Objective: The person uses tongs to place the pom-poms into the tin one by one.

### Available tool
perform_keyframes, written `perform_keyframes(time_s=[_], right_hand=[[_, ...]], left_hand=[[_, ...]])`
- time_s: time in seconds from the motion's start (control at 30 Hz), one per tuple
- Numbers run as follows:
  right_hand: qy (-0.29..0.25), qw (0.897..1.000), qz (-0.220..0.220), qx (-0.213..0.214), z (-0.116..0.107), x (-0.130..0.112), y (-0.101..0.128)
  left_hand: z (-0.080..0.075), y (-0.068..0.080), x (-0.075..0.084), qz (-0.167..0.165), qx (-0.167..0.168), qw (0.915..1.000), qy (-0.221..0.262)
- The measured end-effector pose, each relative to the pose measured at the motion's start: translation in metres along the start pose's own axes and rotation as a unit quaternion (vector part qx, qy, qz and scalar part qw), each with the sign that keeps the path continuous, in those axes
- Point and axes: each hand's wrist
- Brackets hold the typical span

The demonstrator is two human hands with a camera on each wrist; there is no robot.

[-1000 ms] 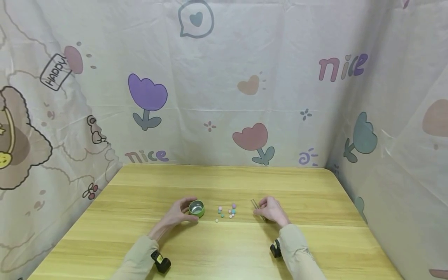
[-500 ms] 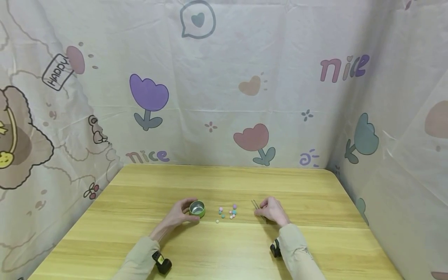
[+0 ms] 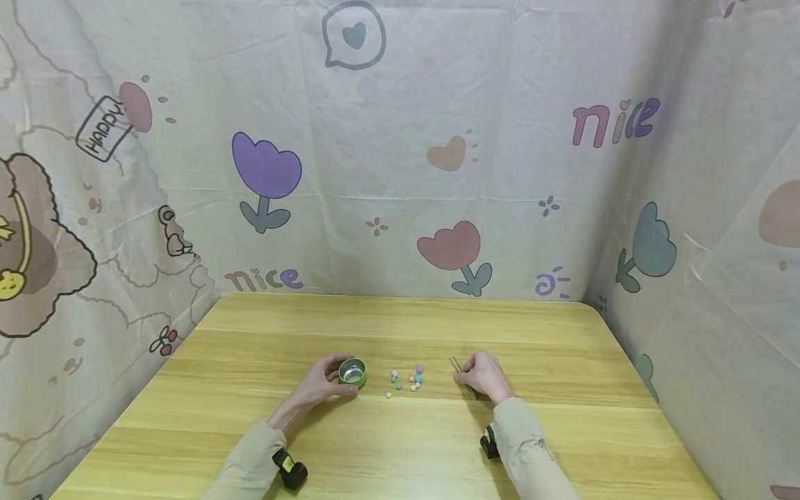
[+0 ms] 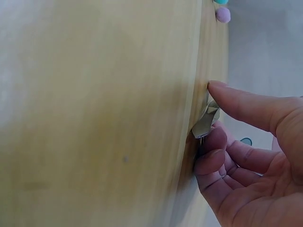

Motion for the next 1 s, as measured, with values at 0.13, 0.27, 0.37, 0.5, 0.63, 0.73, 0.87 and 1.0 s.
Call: perform_keyframes(time_s=[0.13, 0.27, 0.37, 0.5, 0.63, 0.73, 0.87, 1.0], right_hand=[[0.004, 1.0, -0.001, 0.003, 0.0002, -0.0001, 0.0003], [0.007, 1.0, -0.006, 0.01, 0.001, 0.0006, -0.0007], [0.012, 1.0, -0.015, 0.017, 0.0014, 0.0006, -0.001], [0.018, 0.999, -0.021, 0.022, 0.0019, 0.001, -0.0015], [0.017, 0.999, -0.022, 0.022, 0.002, 0.001, -0.0015], [0.018, 0.999, -0.024, 0.022, 0.0018, 0.0012, -0.0012], [0.019, 0.999, -0.029, 0.024, 0.002, 0.0018, -0.0007], [0.011, 0.999, -0.033, 0.025, 0.0028, 0.0022, 0.0005]], left_hand=[[0.0, -0.0003, -0.0006, -0.002, 0.001, 1.0, 0.0], [0.0001, -0.0006, -0.0013, 0.002, 0.004, 1.0, -0.002], [-0.0002, -0.0009, -0.0018, 0.005, 0.005, 1.0, -0.005], [-0.0004, -0.0013, -0.0023, 0.009, 0.004, 0.9999, -0.008], [-0.0004, -0.0016, -0.0026, 0.01, 0.004, 0.9999, -0.01], [-0.0002, -0.0015, -0.0027, 0.009, 0.006, 0.9999, -0.012], [0.0002, -0.0011, -0.0028, 0.008, 0.007, 0.9998, -0.014], [0.0002, -0.0011, -0.0026, 0.012, 0.008, 0.9998, -0.013]])
Point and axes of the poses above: each hand's wrist, its own y-axis away from the middle knuckle, its own z-axis out of the palm, x = y × z, and after that the axes turned 3 degrees about y, right-handed
